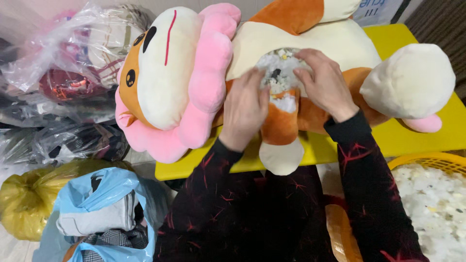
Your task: The person repeatedly scoops white stuffing from a yellow basket and packs it into the open cavity of a large plush toy on a yellow table. The hands press and distribute the stuffing inside the toy throughout the clip.
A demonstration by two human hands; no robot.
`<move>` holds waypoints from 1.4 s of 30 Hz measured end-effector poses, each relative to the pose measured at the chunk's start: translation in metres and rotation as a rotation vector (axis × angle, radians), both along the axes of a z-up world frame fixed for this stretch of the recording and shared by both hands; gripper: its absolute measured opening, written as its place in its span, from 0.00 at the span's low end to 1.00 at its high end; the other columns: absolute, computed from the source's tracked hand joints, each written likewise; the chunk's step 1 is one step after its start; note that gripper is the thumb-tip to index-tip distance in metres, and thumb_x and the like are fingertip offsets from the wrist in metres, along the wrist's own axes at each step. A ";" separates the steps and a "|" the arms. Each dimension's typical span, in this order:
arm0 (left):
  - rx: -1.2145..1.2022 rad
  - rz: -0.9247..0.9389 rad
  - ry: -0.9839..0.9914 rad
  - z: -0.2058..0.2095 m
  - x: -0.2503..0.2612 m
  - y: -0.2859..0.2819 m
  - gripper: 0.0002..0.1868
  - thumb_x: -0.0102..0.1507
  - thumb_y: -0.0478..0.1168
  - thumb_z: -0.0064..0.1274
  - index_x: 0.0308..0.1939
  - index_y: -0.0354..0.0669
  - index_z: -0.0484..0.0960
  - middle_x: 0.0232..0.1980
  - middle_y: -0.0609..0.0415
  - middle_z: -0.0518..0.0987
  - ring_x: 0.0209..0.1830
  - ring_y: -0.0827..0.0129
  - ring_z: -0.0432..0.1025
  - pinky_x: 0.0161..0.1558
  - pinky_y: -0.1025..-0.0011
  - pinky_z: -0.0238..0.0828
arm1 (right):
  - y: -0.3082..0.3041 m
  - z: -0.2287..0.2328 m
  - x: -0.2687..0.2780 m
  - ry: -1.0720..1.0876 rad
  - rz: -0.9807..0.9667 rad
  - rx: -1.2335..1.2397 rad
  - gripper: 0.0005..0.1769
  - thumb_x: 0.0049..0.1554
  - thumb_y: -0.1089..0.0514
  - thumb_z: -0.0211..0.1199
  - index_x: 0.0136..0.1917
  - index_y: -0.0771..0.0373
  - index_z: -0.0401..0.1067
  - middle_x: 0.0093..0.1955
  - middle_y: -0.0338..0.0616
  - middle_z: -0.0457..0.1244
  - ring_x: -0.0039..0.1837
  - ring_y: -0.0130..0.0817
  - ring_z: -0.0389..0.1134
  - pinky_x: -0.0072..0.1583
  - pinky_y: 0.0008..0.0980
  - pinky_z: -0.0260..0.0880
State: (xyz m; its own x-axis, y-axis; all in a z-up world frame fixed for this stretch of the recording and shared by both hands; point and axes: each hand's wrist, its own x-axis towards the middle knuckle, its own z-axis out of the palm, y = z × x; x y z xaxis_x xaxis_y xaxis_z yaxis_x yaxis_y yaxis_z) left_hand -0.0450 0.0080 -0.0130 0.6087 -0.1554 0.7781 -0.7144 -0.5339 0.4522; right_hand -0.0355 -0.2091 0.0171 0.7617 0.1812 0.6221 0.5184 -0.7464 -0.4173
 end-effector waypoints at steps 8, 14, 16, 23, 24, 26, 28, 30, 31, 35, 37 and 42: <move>-0.084 0.035 0.387 0.010 0.171 -0.028 0.23 0.58 0.37 0.60 0.58 0.35 0.80 0.59 0.37 0.80 0.62 0.47 0.75 0.64 0.60 0.71 | -0.022 -0.011 0.142 0.286 -0.328 -0.040 0.23 0.64 0.46 0.65 0.48 0.72 0.78 0.42 0.62 0.68 0.51 0.61 0.71 0.55 0.50 0.69; -0.001 0.014 0.395 0.000 0.206 0.009 0.35 0.55 0.39 0.68 0.61 0.26 0.71 0.65 0.28 0.69 0.67 0.40 0.63 0.65 0.56 0.60 | -0.040 -0.011 0.179 0.510 -0.238 -0.109 0.42 0.56 0.30 0.66 0.59 0.75 0.72 0.49 0.67 0.69 0.53 0.60 0.71 0.56 0.49 0.70; -0.139 -0.083 0.360 0.004 0.214 0.013 0.36 0.64 0.38 0.62 0.72 0.26 0.64 0.70 0.28 0.68 0.73 0.40 0.61 0.72 0.56 0.57 | -0.046 -0.013 0.178 0.520 -0.203 -0.082 0.47 0.55 0.28 0.66 0.62 0.75 0.69 0.54 0.68 0.68 0.57 0.60 0.70 0.58 0.49 0.69; 0.346 0.108 0.852 0.003 0.220 -0.012 0.52 0.50 0.48 0.71 0.72 0.36 0.60 0.74 0.29 0.63 0.79 0.43 0.54 0.77 0.59 0.51 | -0.058 -0.035 0.189 0.550 -0.139 -0.105 0.53 0.44 0.32 0.75 0.68 0.71 0.62 0.69 0.66 0.61 0.71 0.61 0.60 0.73 0.58 0.43; 0.432 0.127 0.892 0.001 0.222 -0.015 0.61 0.48 0.47 0.74 0.75 0.36 0.50 0.76 0.26 0.54 0.80 0.41 0.47 0.78 0.58 0.45 | -0.059 -0.042 0.191 0.512 -0.093 -0.108 0.57 0.43 0.35 0.78 0.70 0.71 0.58 0.71 0.67 0.59 0.73 0.62 0.57 0.75 0.62 0.34; 0.491 0.171 0.937 -0.008 0.226 -0.020 0.71 0.45 0.43 0.75 0.79 0.40 0.37 0.79 0.26 0.43 0.82 0.38 0.38 0.78 0.57 0.38 | -0.059 -0.056 0.197 0.539 -0.108 -0.088 0.62 0.37 0.41 0.81 0.73 0.68 0.53 0.71 0.66 0.60 0.75 0.58 0.58 0.74 0.62 0.34; 0.440 0.229 0.933 -0.022 0.231 -0.027 0.74 0.43 0.34 0.71 0.80 0.44 0.30 0.81 0.29 0.38 0.82 0.37 0.33 0.78 0.56 0.34 | -0.057 -0.067 0.207 0.521 -0.149 -0.071 0.64 0.34 0.48 0.82 0.74 0.67 0.50 0.69 0.65 0.62 0.74 0.56 0.59 0.73 0.60 0.38; 0.304 0.229 0.721 -0.043 0.232 -0.035 0.70 0.47 0.34 0.69 0.77 0.39 0.29 0.80 0.27 0.39 0.81 0.36 0.33 0.76 0.52 0.30 | -0.052 -0.079 0.209 0.475 -0.219 -0.055 0.62 0.33 0.53 0.81 0.73 0.66 0.49 0.66 0.62 0.66 0.71 0.56 0.63 0.70 0.56 0.45; 0.236 0.229 0.612 -0.052 0.236 -0.037 0.68 0.48 0.35 0.67 0.76 0.37 0.28 0.80 0.26 0.40 0.80 0.35 0.33 0.76 0.50 0.29 | -0.050 -0.082 0.212 0.466 -0.266 -0.065 0.58 0.34 0.53 0.80 0.70 0.68 0.52 0.62 0.62 0.67 0.67 0.56 0.65 0.69 0.55 0.47; 0.304 0.361 0.469 -0.083 0.252 -0.036 0.55 0.50 0.30 0.59 0.76 0.35 0.44 0.76 0.29 0.57 0.78 0.39 0.49 0.76 0.54 0.44 | -0.042 -0.092 0.211 0.420 -0.456 -0.191 0.28 0.44 0.50 0.77 0.51 0.68 0.71 0.47 0.60 0.70 0.55 0.56 0.70 0.62 0.48 0.58; 0.268 0.450 0.424 -0.091 0.259 -0.031 0.45 0.48 0.27 0.57 0.71 0.35 0.63 0.69 0.30 0.69 0.73 0.40 0.61 0.72 0.56 0.56 | -0.034 -0.092 0.212 0.368 -0.508 -0.220 0.19 0.51 0.46 0.74 0.41 0.66 0.77 0.42 0.59 0.70 0.50 0.56 0.71 0.58 0.47 0.60; 0.164 0.432 0.173 -0.093 0.270 -0.018 0.14 0.56 0.27 0.57 0.46 0.36 0.84 0.47 0.32 0.82 0.51 0.39 0.77 0.57 0.50 0.72 | -0.018 -0.088 0.218 0.349 -0.571 -0.229 0.19 0.54 0.45 0.69 0.39 0.64 0.79 0.42 0.57 0.70 0.48 0.54 0.71 0.57 0.47 0.60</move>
State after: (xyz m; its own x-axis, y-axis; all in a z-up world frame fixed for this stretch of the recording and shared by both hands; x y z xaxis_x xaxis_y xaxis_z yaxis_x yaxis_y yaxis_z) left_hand 0.2251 -0.0104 -0.1061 0.7624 0.0277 0.6465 -0.3340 -0.8389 0.4297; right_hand 0.1827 -0.2268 -0.0706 0.9246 -0.2088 0.3186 -0.1155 -0.9507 -0.2877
